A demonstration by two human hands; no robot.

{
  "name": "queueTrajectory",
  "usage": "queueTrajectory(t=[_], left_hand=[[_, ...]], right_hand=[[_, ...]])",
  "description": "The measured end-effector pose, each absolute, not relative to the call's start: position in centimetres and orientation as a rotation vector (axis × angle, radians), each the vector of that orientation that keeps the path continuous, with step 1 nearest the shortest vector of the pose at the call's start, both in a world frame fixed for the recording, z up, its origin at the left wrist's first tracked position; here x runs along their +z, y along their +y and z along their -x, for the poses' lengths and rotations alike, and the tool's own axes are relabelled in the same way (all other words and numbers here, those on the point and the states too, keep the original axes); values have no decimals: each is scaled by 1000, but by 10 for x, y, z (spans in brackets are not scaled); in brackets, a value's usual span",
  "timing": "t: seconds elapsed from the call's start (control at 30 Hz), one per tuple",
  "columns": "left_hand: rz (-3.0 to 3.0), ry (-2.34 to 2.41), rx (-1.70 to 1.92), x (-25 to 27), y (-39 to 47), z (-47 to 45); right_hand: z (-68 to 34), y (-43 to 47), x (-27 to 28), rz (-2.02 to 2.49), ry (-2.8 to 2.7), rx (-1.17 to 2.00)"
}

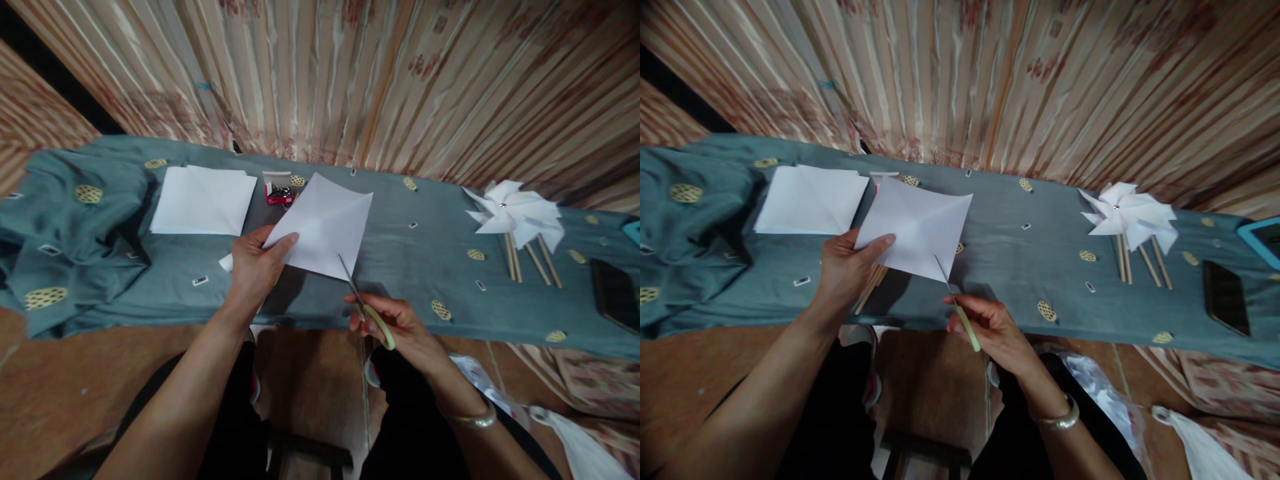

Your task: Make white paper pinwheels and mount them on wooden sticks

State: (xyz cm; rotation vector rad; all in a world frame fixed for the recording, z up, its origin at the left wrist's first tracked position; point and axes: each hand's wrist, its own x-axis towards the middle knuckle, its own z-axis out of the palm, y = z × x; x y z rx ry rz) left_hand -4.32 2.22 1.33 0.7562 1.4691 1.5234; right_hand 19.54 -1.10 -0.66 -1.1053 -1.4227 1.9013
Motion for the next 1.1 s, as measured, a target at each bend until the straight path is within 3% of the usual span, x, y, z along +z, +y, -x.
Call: queueTrajectory(t=[1.1], left_hand=[[-790, 1443, 1439, 10, 18, 38]], right_hand=[[-193, -12, -11, 1209, -1293, 1885]])
